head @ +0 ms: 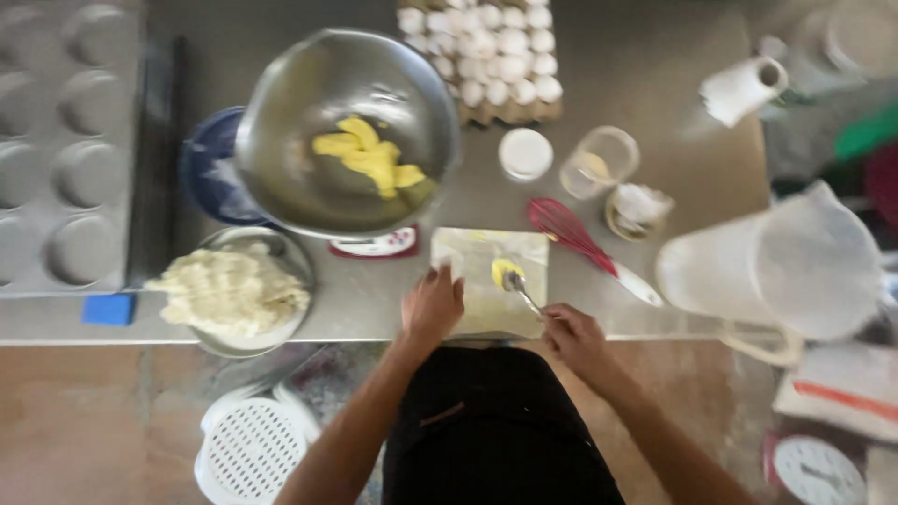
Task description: The person spoons a white creamy ingredient from a plate into a metal mixing bowl containing butter, adding several spoonfuls while the bowl rests on a digital scale. They then lift the plate and scrape the remaining cream into the bowl with the spoon.
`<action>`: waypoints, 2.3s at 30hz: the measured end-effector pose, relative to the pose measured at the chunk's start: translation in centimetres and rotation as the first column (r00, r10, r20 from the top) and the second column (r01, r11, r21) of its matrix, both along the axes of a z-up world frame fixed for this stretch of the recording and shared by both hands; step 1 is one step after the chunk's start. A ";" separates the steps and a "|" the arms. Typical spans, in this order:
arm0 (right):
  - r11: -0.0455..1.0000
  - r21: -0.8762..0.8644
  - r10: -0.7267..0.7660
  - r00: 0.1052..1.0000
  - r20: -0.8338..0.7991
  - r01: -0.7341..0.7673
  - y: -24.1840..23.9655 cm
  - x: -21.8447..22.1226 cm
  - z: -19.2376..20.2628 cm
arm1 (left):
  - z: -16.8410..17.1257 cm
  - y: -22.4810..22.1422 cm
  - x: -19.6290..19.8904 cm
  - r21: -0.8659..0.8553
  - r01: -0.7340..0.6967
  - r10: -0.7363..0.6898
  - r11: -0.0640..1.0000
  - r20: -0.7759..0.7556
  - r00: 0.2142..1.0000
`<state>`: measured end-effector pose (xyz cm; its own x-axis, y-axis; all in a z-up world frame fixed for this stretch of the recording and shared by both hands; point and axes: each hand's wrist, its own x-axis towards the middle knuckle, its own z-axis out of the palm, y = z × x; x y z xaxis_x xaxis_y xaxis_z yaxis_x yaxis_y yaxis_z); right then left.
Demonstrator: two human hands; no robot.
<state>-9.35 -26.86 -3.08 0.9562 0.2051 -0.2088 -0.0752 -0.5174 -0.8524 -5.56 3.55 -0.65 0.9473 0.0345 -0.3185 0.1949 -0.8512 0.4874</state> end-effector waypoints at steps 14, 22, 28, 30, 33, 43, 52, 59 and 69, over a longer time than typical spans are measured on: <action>0.828 0.158 0.560 0.807 -0.188 -0.538 32.8 4.0 6.9 | 7.7 12.1 -14.0 -0.822 -0.562 0.773 -0.097 -0.417 0.477; 0.856 -0.295 0.407 0.905 -0.124 -0.425 46.6 9.5 3.4 | 7.0 18.7 -17.7 -0.772 -0.635 0.809 -0.016 -0.384 0.446; 0.746 -0.449 0.364 0.866 -0.342 -0.491 47.1 11.1 0.3 | 8.2 20.5 -16.9 -0.798 -0.603 0.685 0.013 -0.432 0.586; 0.818 -0.364 0.418 0.895 -0.155 -0.445 45.7 10.5 2.4 | 9.0 20.8 -16.4 -0.802 -0.596 0.632 -0.047 -0.486 0.604; 0.844 -0.297 0.519 0.821 0.239 -0.447 40.1 7.5 3.1 | 12.2 22.1 -14.2 -0.814 -0.575 0.574 -0.083 -0.510 0.640; 0.972 -0.225 0.135 0.937 0.324 -0.062 30.3 10.7 21.3 | 20.3 23.5 -0.7 -0.820 -0.566 0.212 0.083 -0.541 0.814; 0.849 -0.478 0.501 0.629 0.594 -0.225 28.0 14.5 16.9 | 19.5 21.3 3.7 -0.820 -0.538 0.063 0.194 -0.537 0.841; 0.922 -0.345 0.347 0.769 0.537 -0.175 27.1 16.8 22.8 | 20.1 21.4 3.0 -0.777 -0.593 0.180 0.213 -0.565 0.805; 0.873 -0.421 0.448 0.751 0.485 -0.248 27.6 16.3 17.4 | 19.6 21.2 5.1 -0.754 -0.632 0.257 0.179 -0.584 0.770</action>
<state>6.92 0.79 14.32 0.7950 0.5662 0.2178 0.5936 -0.6518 -0.4721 -0.49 24.71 18.96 0.7361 -0.0524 -0.6749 0.6441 0.3608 0.6745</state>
